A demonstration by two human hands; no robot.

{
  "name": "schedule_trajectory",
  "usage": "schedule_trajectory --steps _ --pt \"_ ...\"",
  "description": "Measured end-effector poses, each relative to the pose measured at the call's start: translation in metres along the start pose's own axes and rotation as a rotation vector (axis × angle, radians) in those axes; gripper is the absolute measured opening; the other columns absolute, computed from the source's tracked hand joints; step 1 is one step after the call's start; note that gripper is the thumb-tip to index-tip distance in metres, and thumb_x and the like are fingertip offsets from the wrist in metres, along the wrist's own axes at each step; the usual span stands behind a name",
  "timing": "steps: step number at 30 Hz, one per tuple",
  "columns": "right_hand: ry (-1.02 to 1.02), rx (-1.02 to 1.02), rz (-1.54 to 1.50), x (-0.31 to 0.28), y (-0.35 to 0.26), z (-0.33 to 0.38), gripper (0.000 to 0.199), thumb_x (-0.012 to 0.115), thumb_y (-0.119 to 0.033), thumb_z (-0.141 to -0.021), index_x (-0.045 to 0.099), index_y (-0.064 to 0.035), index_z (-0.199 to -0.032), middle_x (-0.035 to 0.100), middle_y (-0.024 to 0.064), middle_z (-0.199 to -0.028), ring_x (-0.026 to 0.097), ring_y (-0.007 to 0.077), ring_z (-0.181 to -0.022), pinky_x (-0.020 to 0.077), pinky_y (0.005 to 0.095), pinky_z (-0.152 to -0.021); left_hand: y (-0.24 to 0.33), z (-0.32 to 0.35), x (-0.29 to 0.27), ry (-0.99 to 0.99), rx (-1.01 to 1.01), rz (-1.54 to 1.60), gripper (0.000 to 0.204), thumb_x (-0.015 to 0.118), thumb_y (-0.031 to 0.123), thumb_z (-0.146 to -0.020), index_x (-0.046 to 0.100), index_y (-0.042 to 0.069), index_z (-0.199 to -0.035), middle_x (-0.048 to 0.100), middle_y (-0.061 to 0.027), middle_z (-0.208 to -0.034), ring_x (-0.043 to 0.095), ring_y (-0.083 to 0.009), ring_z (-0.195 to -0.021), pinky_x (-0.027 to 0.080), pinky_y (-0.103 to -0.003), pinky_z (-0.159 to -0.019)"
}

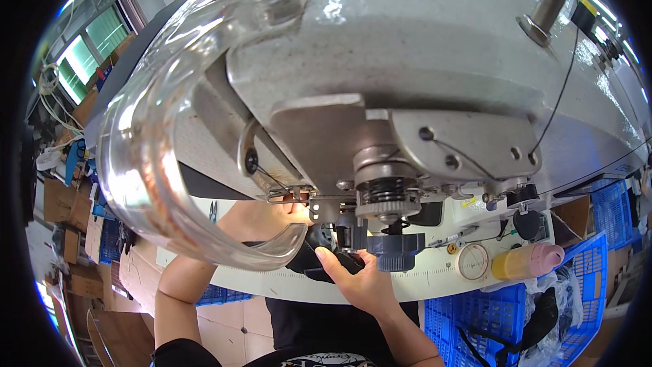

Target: The person stitches a shoe upper component using a sewing machine, trims thread with thread snips, and sews additional seams on the component.

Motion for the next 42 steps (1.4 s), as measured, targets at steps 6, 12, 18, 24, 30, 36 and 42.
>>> schedule_trajectory --steps 6,12,18,24,30,36,42 --pt "0.020 -0.088 -0.078 -0.007 0.008 -0.004 0.017 0.072 -0.015 -0.086 0.065 -0.0020 -0.094 0.062 0.0005 -0.082 0.056 0.0097 -0.072 0.0472 0.0268 -0.065 -0.018 0.015 0.009 -0.272 -0.228 -0.035 0.022 0.056 0.021 -0.087 0.051 0.003 -0.076 0.048 -0.0052 -0.063 0.041 -0.0159 -0.056 0.035 -0.034 -0.056" --pt "-0.024 -0.041 -0.068 -0.002 0.009 -0.007 0.015 0.071 -0.015 -0.087 0.064 -0.0028 -0.083 0.056 -0.0019 -0.072 0.051 0.0088 -0.065 0.0436 0.0274 -0.060 -0.027 0.004 0.010 -0.115 -0.022 0.232 0.035 0.064 0.026 -0.086 0.059 0.001 -0.063 0.044 -0.0027 -0.047 0.035 -0.0117 -0.043 0.029 -0.033 -0.043" --pt "0.058 -0.018 -0.033 -0.004 0.002 -0.012 0.010 0.070 -0.012 -0.087 0.067 -0.0031 -0.084 0.060 -0.0016 -0.072 0.053 0.0087 -0.065 0.0454 0.0273 -0.060 -0.053 0.003 0.020 -0.322 -0.131 0.140 0.030 0.058 0.028 -0.093 0.062 0.000 -0.082 0.054 -0.0044 -0.069 0.045 -0.0119 -0.063 0.040 -0.031 -0.061" --pt "-0.005 -0.044 -0.078 0.004 0.003 -0.020 0.017 0.066 -0.011 -0.088 0.065 0.0003 -0.102 0.067 0.0089 -0.094 0.063 0.0193 -0.086 0.0496 0.0323 -0.079 -0.035 -0.004 -0.004 -0.374 0.009 -0.272 0.024 0.066 0.019 -0.087 0.064 0.002 -0.103 0.066 -0.0063 -0.089 0.059 -0.0142 -0.086 0.048 -0.030 -0.076" --pt "0.064 -0.051 -0.125 0.005 -0.001 -0.020 0.021 0.064 -0.013 -0.089 0.063 0.0025 -0.104 0.066 0.0107 -0.094 0.060 0.0205 -0.085 0.0470 0.0329 -0.081 -0.049 -0.018 -0.027 -0.031 0.098 -0.028 0.022 0.067 0.019 -0.086 0.065 0.002 -0.099 0.065 -0.0066 -0.085 0.059 -0.0158 -0.081 0.047 -0.030 -0.073" --pt "0.116 -0.039 -0.025 0.006 0.001 -0.023 0.017 0.067 -0.012 -0.088 0.067 -0.0006 -0.100 0.067 0.0061 -0.089 0.062 0.0133 -0.077 0.0495 0.0285 -0.072 -0.077 -0.026 -0.044 0.187 0.150 0.055 0.021 0.067 0.020 -0.084 0.066 0.001 -0.094 0.064 -0.0069 -0.081 0.059 -0.0175 -0.076 0.047 -0.031 -0.069" --pt "0.133 -0.071 0.027 0.004 -0.001 -0.023 0.016 0.065 -0.010 -0.088 0.066 0.0034 -0.097 0.066 0.0067 -0.085 0.059 0.0119 -0.075 0.0489 0.0264 -0.072 -0.079 -0.029 -0.047 0.223 0.169 0.064 0.020 0.068 0.020 -0.083 0.067 0.001 -0.089 0.063 -0.0073 -0.076 0.058 -0.0191 -0.070 0.046 -0.031 -0.065"
Point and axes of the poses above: each hand's wrist, its own z-axis away from the middle knuckle, its own x-axis out of the palm, y = z × x, the point moved 8 cm from there along -z, towards the middle knuckle
